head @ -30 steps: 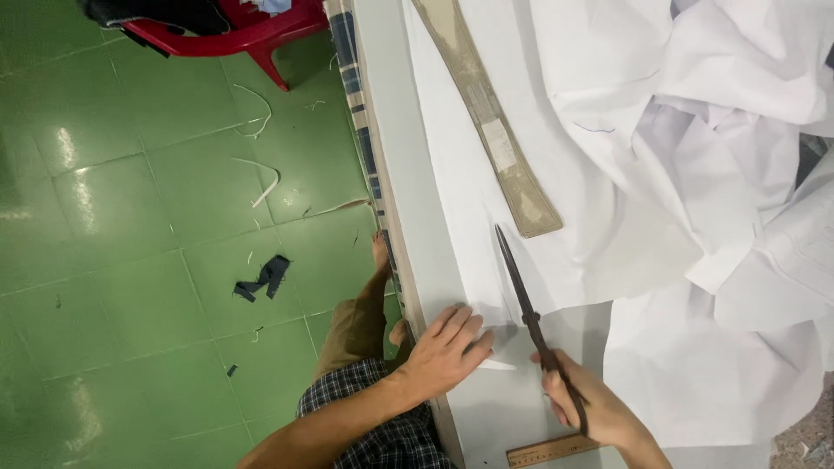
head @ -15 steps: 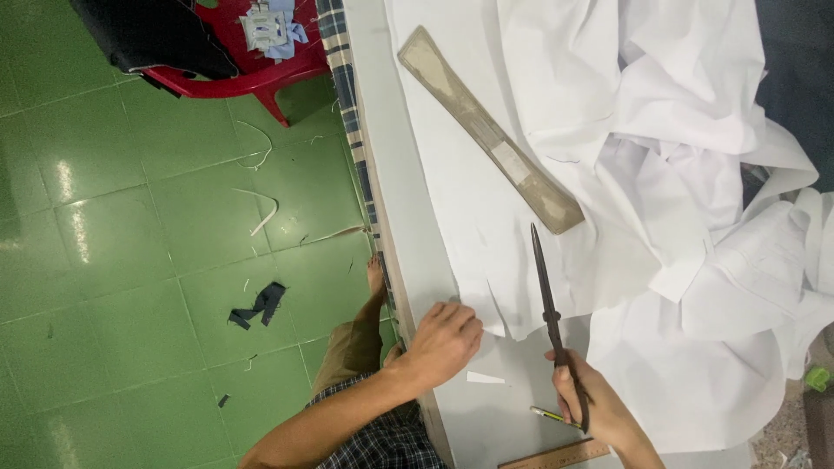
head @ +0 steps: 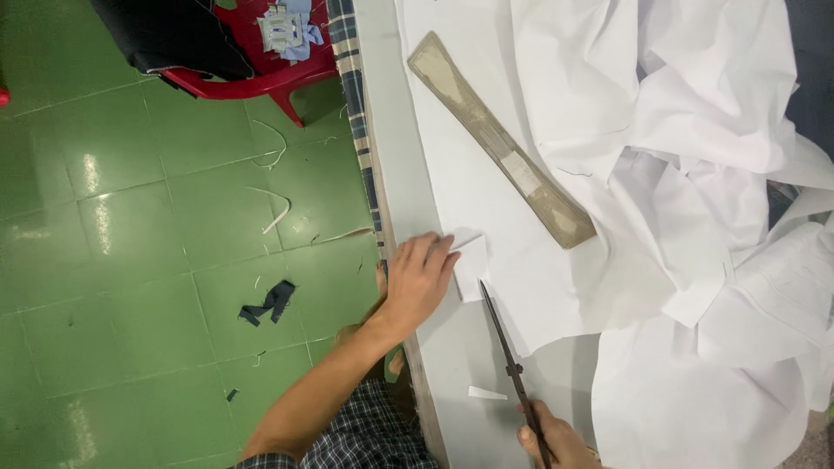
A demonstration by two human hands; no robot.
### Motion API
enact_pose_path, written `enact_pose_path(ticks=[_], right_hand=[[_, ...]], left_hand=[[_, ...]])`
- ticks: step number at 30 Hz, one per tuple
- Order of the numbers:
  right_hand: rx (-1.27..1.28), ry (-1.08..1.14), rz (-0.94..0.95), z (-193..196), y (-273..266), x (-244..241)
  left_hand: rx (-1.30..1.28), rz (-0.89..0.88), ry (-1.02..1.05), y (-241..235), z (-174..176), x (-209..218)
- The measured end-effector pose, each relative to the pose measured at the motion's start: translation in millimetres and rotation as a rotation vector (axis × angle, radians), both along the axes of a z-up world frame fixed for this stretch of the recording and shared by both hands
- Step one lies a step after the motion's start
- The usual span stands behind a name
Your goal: A person prepares garment components by cutting fabric strips, ironing the material, marking patterns with a template and pencil, and then cutting out the final shapes.
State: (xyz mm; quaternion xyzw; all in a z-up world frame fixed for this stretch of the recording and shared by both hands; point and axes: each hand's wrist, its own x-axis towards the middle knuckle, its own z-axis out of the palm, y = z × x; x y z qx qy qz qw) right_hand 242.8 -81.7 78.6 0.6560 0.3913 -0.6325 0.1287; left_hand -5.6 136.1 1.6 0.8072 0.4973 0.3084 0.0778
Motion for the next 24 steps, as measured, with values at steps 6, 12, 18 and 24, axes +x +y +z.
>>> enact_pose_path(ticks=[6,12,18,24], right_hand=[[0.070,-0.053,-0.004,-46.4,-37.2,15.2],[-0.032,-0.131,-0.028,-37.4,-26.8,19.7],[-0.072,-0.088,0.041,-38.1,-21.9,19.6],[-0.044,-0.306,-0.005,-44.1,-55.5,12.7]], left_hand=[[-0.110,-0.232,0.223,-63.8,18.5,-0.4],[-0.199,-0.241,0.357,-68.3,14.6,0.6],[-0.118,-0.224,0.121,-43.5,24.5,14.6],[-0.285,-0.150,0.496,-30.1,3.3,27.8]])
